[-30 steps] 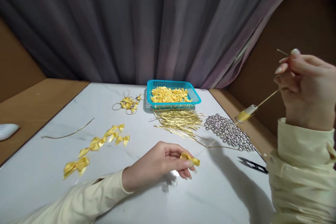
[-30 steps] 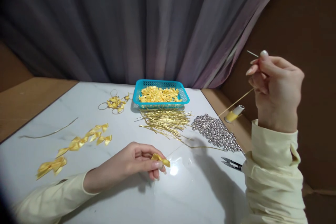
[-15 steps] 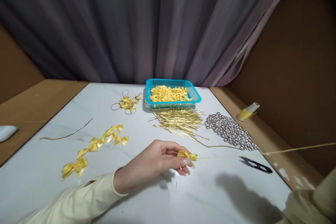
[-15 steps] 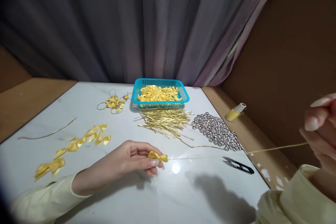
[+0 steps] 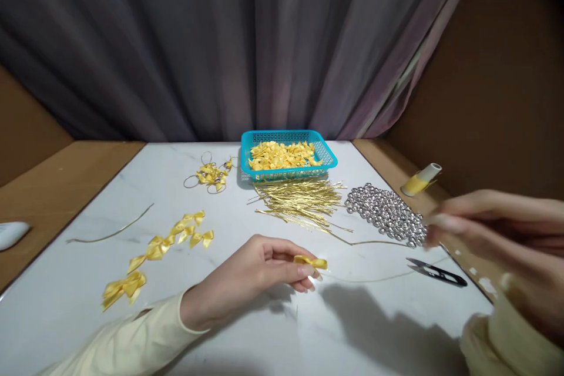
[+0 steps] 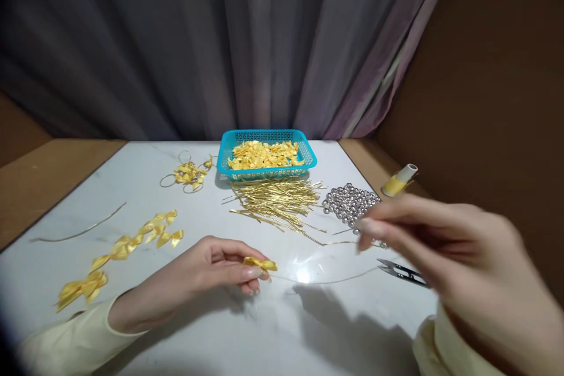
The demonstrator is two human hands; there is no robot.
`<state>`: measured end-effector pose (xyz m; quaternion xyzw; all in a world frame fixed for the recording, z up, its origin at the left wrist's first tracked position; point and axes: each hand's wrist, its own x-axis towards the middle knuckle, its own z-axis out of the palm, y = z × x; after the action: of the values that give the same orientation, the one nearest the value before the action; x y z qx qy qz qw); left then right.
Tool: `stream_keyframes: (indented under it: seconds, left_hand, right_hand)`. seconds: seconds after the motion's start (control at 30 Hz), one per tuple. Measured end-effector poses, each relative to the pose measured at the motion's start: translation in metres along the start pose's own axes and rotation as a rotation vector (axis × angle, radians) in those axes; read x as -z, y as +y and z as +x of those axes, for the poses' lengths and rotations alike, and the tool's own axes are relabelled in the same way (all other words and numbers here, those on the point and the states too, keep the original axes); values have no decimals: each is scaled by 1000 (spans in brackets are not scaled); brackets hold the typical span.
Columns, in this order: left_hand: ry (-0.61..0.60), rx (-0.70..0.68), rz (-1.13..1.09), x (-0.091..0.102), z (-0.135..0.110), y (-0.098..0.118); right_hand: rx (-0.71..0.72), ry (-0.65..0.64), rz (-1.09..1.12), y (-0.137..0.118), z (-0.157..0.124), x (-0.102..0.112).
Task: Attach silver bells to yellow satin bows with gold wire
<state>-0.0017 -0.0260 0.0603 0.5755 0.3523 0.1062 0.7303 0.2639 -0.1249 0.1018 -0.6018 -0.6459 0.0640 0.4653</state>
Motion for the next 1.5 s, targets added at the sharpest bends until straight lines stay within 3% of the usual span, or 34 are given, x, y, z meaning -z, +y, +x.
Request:
stream_keyframes:
  seconds: [0.07, 0.1, 0.27, 0.63, 1.13, 1.5]
  left_hand:
    - [4, 1, -1, 1, 2, -1]
    - [4, 1, -1, 1, 2, -1]
    - [-3, -10, 18, 1, 3, -1]
    - [-10, -15, 16, 2, 3, 0]
    - [-10, -9, -6, 1, 1, 1]
    - [5, -29, -49, 3, 1, 0]
  right_hand:
    - [95, -265, 0, -16, 13, -24]
    - [154, -338, 16, -21, 17, -35]
    - [251, -473, 23, -24, 16, -68]
    - [194, -487, 39, -21, 0, -84]
    - [242, -468, -11, -20, -2, -85]
    - [363, -326, -93, -19, -4, -92]
